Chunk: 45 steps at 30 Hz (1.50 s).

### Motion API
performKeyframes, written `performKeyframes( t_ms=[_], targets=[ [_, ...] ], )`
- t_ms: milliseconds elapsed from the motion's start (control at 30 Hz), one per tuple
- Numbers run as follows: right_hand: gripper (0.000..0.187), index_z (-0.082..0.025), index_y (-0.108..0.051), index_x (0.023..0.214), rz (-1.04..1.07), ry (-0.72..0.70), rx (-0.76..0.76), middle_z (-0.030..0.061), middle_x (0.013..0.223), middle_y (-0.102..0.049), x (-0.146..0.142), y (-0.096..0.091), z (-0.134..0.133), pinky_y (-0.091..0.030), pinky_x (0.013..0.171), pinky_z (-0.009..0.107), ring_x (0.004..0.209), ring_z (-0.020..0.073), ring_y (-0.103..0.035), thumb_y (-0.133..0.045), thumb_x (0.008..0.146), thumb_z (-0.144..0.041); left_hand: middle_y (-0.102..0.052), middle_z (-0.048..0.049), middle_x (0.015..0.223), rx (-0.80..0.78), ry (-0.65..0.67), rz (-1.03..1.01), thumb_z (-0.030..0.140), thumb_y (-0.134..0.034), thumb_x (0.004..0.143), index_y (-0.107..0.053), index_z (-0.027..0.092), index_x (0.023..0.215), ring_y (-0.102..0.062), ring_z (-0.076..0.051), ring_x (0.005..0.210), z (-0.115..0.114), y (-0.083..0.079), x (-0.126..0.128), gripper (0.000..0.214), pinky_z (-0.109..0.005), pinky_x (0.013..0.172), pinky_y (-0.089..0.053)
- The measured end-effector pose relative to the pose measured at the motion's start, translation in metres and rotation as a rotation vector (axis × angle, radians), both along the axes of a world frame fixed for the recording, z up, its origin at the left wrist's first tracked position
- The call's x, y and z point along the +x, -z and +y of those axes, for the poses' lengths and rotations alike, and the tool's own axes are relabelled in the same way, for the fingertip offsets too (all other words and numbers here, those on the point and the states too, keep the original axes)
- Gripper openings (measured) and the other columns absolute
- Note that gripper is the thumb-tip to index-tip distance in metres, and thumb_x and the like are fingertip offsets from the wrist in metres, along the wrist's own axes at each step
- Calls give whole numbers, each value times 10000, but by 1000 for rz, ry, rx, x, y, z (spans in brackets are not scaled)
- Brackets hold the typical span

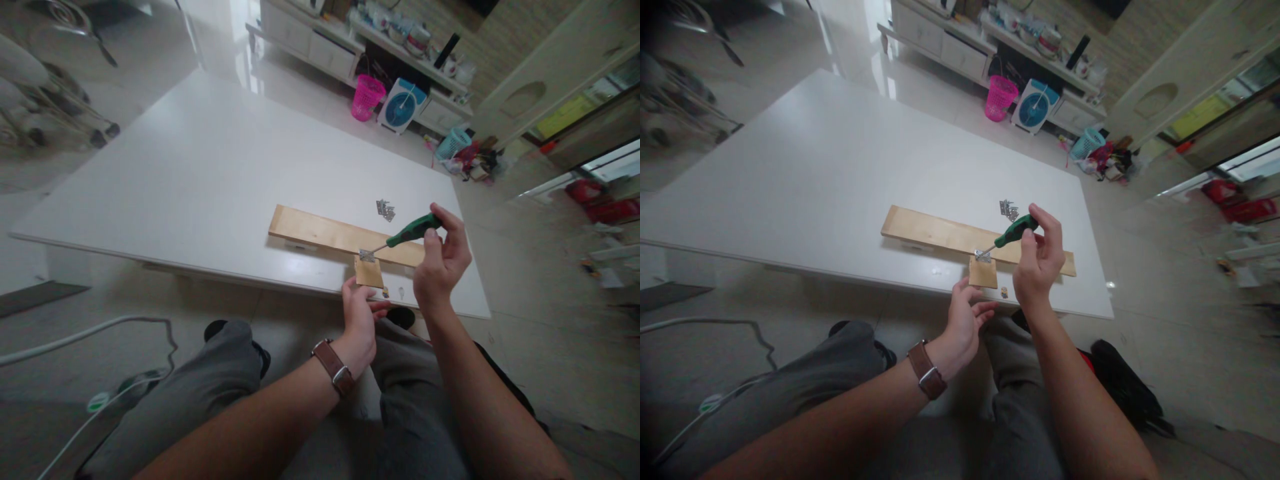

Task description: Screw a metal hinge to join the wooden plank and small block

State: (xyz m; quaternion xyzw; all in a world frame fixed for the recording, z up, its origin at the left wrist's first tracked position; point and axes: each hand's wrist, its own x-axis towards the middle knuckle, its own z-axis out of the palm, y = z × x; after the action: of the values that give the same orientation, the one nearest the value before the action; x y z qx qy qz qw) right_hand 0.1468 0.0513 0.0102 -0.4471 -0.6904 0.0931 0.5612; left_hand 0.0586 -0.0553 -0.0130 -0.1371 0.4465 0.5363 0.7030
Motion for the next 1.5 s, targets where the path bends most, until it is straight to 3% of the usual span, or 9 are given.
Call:
performKeyframes(
  t_ms=[200, 400, 600, 800, 1000, 1167, 1233, 1367, 1500],
  targets=[
    [268, -284, -776, 1110, 26, 36, 21, 27, 1112, -653, 1, 1, 2, -613, 822, 348, 1020, 186, -697, -834, 867, -382, -736, -29, 927, -2, 2, -2, 138, -583, 824, -500, 212, 1370, -689, -124, 605, 1, 1, 1, 558, -213, 581, -492],
    [337, -302, -756, 1289, -26, -5, 4, 67, 1249, -702, -2, -3, -1, -638, 912, 426, 1203, 239, -697, -587, 1003, -362, -733, -28, 909, 0, 3, -5, 137, -585, 822, -508, 217, 1369, -685, -128, 604, 0, -1, -1, 558, -218, 587, -490],
    [229, -306, -796, 1109, 18, 60, 40, 29, 1127, -661, -1, 0, 1, -634, 829, 379, 1031, 195, -711, -797, 894, -383, -730, -36, 922, -8, -1, -11, 143, -590, 811, -504, 218, 1375, -681, -135, 605, 0, 0, 0, 575, -223, 589, -486],
    [368, -300, -715, 1352, -6, -40, -20, 67, 1266, -713, 1, 3, 1, -640, 957, 442, 1223, 237, -711, -576, 1013, -329, -741, -44, 947, 4, 4, -9, 150, -603, 796, -500, 221, 1391, -687, -137, 621, 0, 0, 0, 609, -224, 598, -493],
    [283, -307, -786, 1161, 1, 19, 33, 22, 1125, -630, 0, 2, 1, -622, 833, 339, 1025, 178, -690, -828, 883, -346, -739, -39, 939, 6, 0, -9, 152, -606, 807, -501, 219, 1383, -687, -132, 614, 1, -1, 0, 589, -219, 593, -497],
    [389, -336, -717, 1377, -8, -76, -8, 52, 1267, -684, 0, 2, 0, -632, 940, 421, 1213, 227, -696, -580, 1014, -303, -737, -33, 925, 3, 0, -10, 154, -615, 794, -503, 224, 1393, -685, -133, 610, 0, 1, 1, 612, -217, 589, -493],
    [368, -339, -729, 1351, -1, -91, -5, 50, 1238, -696, 0, 3, 1, -630, 931, 427, 1177, 226, -707, -623, 1000, -304, -740, -33, 931, 2, 4, -6, 155, -606, 805, -502, 225, 1398, -687, -130, 612, 0, 2, 1, 606, -215, 588, -493],
    [310, -307, -781, 1182, -28, 29, 20, 29, 1121, -646, 1, 2, 1, -627, 867, 394, 1033, 201, -698, -824, 883, -374, -748, -35, 939, 5, 4, -7, 149, -592, 828, -498, 225, 1408, -690, -124, 619, 0, 1, 1, 593, -212, 596, -500],
    [356, -311, -734, 1318, -35, -15, -16, 57, 1252, -680, 0, 2, -1, -634, 891, 399, 1170, 224, -703, -678, 975, -386, -746, -32, 924, 10, 4, -7, 134, -574, 836, -499, 224, 1401, -686, -123, 606, 0, 0, 0, 576, -213, 592, -498]
  ],
)
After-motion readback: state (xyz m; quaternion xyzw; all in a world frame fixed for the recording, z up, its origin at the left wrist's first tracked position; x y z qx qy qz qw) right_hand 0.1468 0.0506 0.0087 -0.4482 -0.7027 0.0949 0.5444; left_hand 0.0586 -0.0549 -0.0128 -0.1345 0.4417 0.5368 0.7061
